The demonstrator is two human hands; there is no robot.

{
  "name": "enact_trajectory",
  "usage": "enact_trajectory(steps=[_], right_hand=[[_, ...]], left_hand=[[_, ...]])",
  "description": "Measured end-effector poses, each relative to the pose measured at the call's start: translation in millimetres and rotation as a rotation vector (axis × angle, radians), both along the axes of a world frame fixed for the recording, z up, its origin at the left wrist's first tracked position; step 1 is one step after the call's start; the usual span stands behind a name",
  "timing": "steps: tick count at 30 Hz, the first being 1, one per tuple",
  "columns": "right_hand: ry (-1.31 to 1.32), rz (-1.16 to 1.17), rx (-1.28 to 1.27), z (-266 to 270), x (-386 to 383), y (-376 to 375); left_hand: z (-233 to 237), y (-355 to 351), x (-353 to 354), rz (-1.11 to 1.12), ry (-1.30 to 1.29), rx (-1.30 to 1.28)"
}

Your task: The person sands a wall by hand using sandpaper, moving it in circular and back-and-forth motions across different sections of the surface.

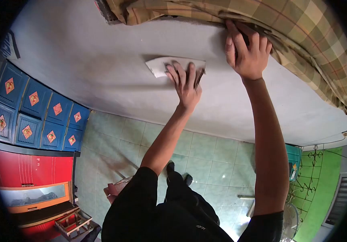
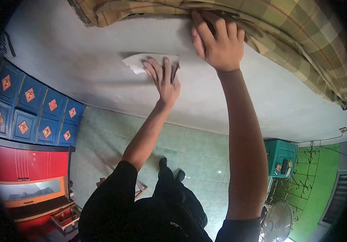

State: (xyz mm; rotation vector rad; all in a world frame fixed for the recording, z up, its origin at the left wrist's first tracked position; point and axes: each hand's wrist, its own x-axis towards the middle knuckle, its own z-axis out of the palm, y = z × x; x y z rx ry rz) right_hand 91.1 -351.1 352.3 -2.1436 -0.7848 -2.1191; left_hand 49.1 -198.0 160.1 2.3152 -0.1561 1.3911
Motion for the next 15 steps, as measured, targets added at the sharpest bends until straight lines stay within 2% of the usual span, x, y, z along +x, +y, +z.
enact_trajectory(steps=[3, 6, 7, 9, 11, 13, 15], right_hand=[[-0.013, 0.006, 0.007, 0, 2, 1], [-0.006, 0.006, -0.009, -1, 2, -1], [-0.013, 0.005, -0.004, -1, 2, -1], [0.03, 0.0, -0.009, -1, 0, -1], [0.013, 0.006, -0.008, 1, 1, -1], [0.043, 0.006, -0.018, -1, -2, -2], [0.024, -0.016, -0.011, 1, -2, 0]], left_hand=[[-1, 1, -4, 0.05, -0.005, 0.027], [-71, -1, -12, 0.038, 0.061, 0.057], [-90, 0, -21, 0.025, 0.201, 0.073], [-90, 2, -24, 0.0, 0.187, 0.067], [-43, -6, -17, -0.019, 0.129, 0.021], [29, -9, -18, -0.069, 0.107, -0.053], [76, -13, -14, 0.021, 0.046, -0.005]])
